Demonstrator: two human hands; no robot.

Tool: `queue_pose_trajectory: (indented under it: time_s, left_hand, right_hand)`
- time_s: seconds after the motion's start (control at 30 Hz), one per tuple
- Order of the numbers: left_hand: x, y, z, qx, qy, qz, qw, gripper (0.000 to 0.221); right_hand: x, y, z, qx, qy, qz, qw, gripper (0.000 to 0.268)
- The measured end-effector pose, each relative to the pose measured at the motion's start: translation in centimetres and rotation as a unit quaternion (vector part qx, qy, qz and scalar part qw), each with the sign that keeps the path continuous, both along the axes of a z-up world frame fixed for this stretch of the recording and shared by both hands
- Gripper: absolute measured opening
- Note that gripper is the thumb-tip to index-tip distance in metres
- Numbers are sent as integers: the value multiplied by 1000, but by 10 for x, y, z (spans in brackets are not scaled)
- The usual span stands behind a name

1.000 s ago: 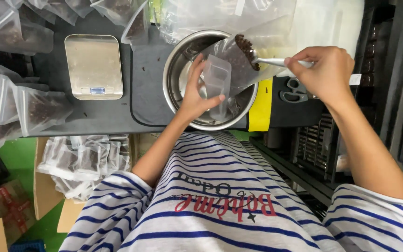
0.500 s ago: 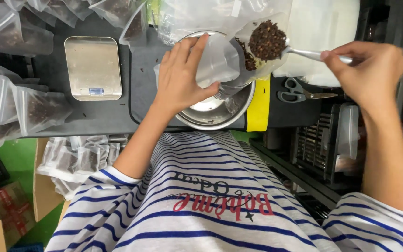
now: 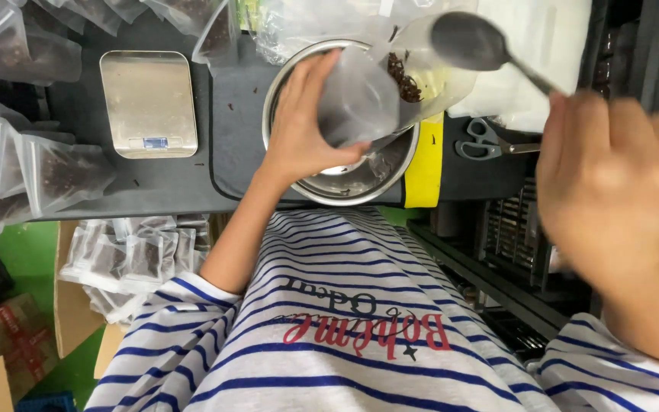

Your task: Scooping coffee beans into small plastic bags and weighing them on a digital scale for packaging.

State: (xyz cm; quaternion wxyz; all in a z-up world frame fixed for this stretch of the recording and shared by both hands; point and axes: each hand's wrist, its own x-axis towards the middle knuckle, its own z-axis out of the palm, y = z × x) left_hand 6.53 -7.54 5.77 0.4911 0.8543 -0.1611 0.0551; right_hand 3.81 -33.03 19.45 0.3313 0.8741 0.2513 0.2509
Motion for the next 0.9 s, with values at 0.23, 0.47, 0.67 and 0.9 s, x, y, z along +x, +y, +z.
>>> queue_pose_trajectory:
  time_s: [0.23,0.47,0.67,0.9]
  left_hand:
    - [-14,-21,-88,-299,220,20,928,79]
    - [-25,-58,-117,-461,196,77,862,73]
    - [-21,-61,-114,-461,152,73,871,72]
    - [-20,-32,-71,-298,139,57,943,71]
  right_hand:
    - [81,-6,-129,1,-34,61,998,15]
    - [59,9,-137,104,62,106,987,23]
    - [49,20,-109,297,246,3,923,9]
    - [63,-21,-113,387,299,-128,863,11]
